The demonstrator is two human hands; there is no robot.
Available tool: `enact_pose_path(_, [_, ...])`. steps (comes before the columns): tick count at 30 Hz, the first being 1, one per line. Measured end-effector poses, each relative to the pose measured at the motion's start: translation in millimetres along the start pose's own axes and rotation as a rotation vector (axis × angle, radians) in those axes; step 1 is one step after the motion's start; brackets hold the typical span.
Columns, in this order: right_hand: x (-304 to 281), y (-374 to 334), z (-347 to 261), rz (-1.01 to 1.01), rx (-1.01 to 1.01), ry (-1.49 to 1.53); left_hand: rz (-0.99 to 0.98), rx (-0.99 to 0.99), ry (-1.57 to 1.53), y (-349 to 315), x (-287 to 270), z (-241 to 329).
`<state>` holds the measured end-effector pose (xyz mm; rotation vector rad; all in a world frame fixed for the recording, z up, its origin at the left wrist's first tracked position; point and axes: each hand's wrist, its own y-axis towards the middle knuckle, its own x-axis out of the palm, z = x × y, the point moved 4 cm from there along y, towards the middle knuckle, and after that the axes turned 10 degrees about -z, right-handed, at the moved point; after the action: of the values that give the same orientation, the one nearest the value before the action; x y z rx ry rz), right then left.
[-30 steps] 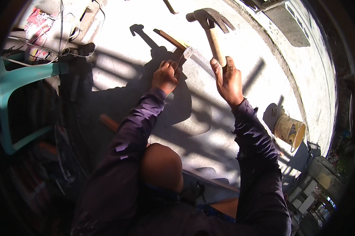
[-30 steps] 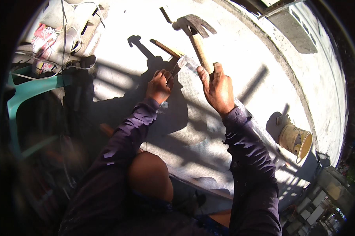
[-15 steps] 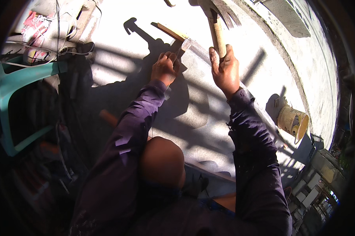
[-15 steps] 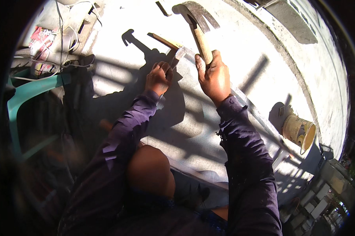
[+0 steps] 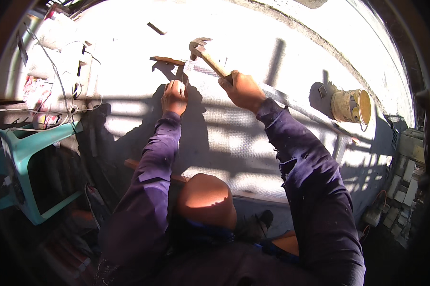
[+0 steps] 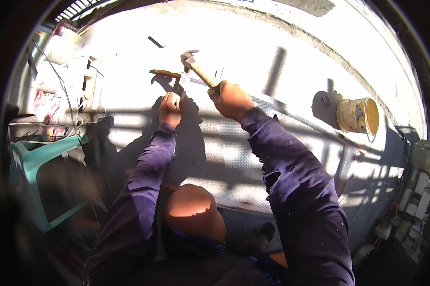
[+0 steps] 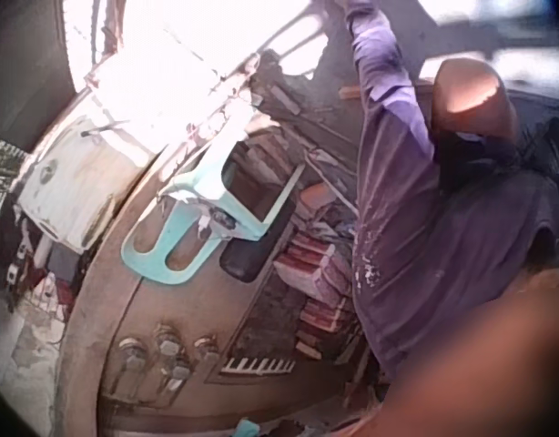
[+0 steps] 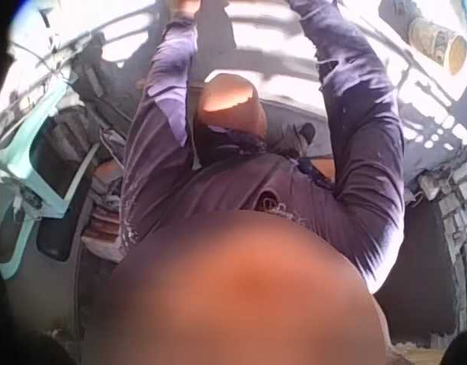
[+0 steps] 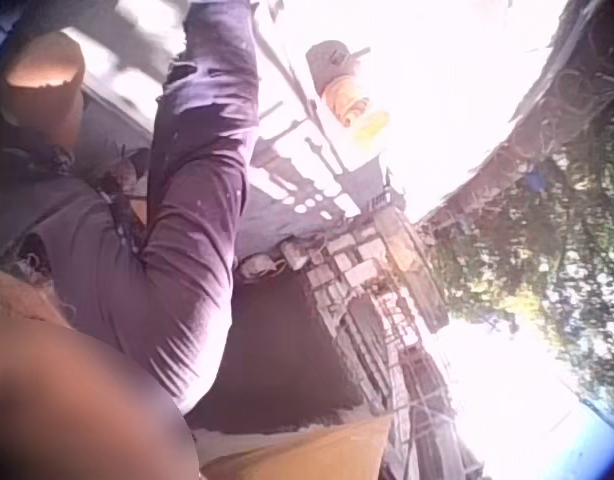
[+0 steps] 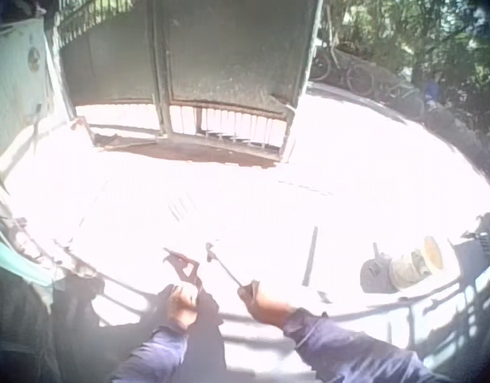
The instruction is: The person assembles a mesh screen into a wooden frame by aligning the mesh, securing it with nails, and hammering the nails into place. The person uses a hammer and pliers to fasten and trim the mesh.
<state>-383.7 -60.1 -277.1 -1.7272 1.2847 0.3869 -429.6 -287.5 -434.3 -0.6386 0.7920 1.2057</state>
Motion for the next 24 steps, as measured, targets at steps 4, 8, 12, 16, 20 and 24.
enact_pose_path(4, [-71, -150, 70, 0.020, 0.098, 0.097, 0.019, 0.021, 0.087, 2, 0, -5])
enact_pose_path(8, [-121, -344, 149, 0.050, 0.375, 0.317, 0.033, 0.018, 0.100, 8, 6, -18])
enact_pose_path(12, [-104, -524, 189, 0.347, 0.780, 0.512, -0.064, -0.069, 0.144, 23, 2, -36])
enact_pose_path(16, [-30, -678, 191, 0.778, 0.935, 0.883, -0.210, 0.024, 0.076, 51, -19, -43])
enact_pose_path(20, [68, -785, 157, 1.026, 1.198, 1.044, -0.778, -0.443, -0.461, 35, -17, -52])
enact_pose_path(24, [105, -811, 125, 1.072, 1.282, 1.032, -0.626, -0.500, -0.576, -29, -25, -40])
